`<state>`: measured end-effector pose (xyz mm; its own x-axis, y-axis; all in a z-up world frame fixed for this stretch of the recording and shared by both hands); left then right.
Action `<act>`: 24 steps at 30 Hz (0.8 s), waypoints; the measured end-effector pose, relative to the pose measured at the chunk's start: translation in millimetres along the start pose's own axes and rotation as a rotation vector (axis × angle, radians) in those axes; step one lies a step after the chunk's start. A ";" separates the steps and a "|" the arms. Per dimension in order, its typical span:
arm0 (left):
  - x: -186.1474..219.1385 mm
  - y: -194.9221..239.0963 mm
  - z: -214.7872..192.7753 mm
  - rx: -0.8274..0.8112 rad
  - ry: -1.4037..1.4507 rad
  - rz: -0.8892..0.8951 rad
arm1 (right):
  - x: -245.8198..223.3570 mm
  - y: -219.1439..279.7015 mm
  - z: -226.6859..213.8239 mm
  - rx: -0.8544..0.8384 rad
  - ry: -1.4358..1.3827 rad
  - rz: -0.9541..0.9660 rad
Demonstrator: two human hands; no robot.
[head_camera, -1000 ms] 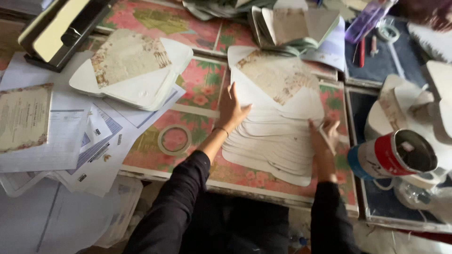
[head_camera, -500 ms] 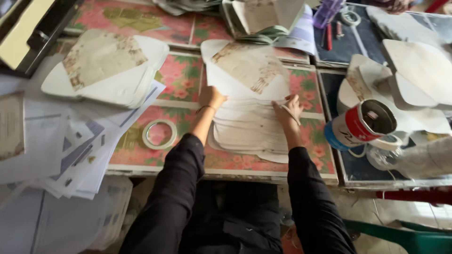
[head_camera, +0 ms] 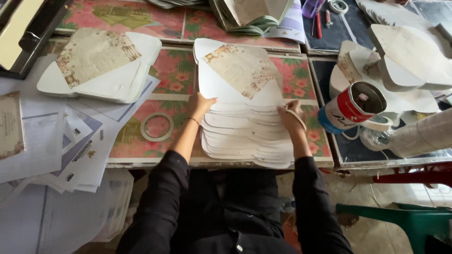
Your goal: The person assembles a stack of white paper cutouts by hand, aligning and pressing them together on a table. They handle the stack, flip it, and continue pressing the pieces to ensure they are properly aligned.
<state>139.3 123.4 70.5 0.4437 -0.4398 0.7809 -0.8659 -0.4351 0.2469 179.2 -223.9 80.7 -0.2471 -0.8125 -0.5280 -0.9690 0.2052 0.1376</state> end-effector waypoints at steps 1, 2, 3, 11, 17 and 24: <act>-1.4 4.7 0.3 -0.001 -0.001 0.002 | 4.2 4.5 -1.1 0.002 -0.001 0.001; -2.7 9.4 0.6 -0.009 -0.006 0.007 | 8.0 9.1 -1.8 -0.011 -0.046 -0.008; -4.4 14.5 1.2 -0.015 -0.009 0.011 | 11.2 13.2 -3.0 -0.025 -0.088 -0.020; -87.9 86.1 24.1 -0.054 0.524 -0.024 | 109.5 50.7 19.2 -0.110 0.001 -0.147; -163.1 175.6 -4.1 -0.164 0.413 -0.046 | 107.5 162.1 -12.2 -0.318 -0.065 -0.029; -164.2 187.5 -33.7 -0.207 0.237 -0.070 | 131.1 174.8 0.2 -0.309 -0.155 0.214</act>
<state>-103.6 140.6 8.0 0.4589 -0.2080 0.8638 -0.8744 -0.2785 0.3974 -22.6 -294.4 35.4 -0.4634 -0.6729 -0.5767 -0.8548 0.1678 0.4911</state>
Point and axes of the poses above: each hand's wrist, its own y-axis away from the middle knuckle, its own z-axis out of the palm, x = y × z, the point moved 3 cm from there along -y, towards the middle knuckle, and after that the axes turned 1 degree about -x, right-handed, at the moved point
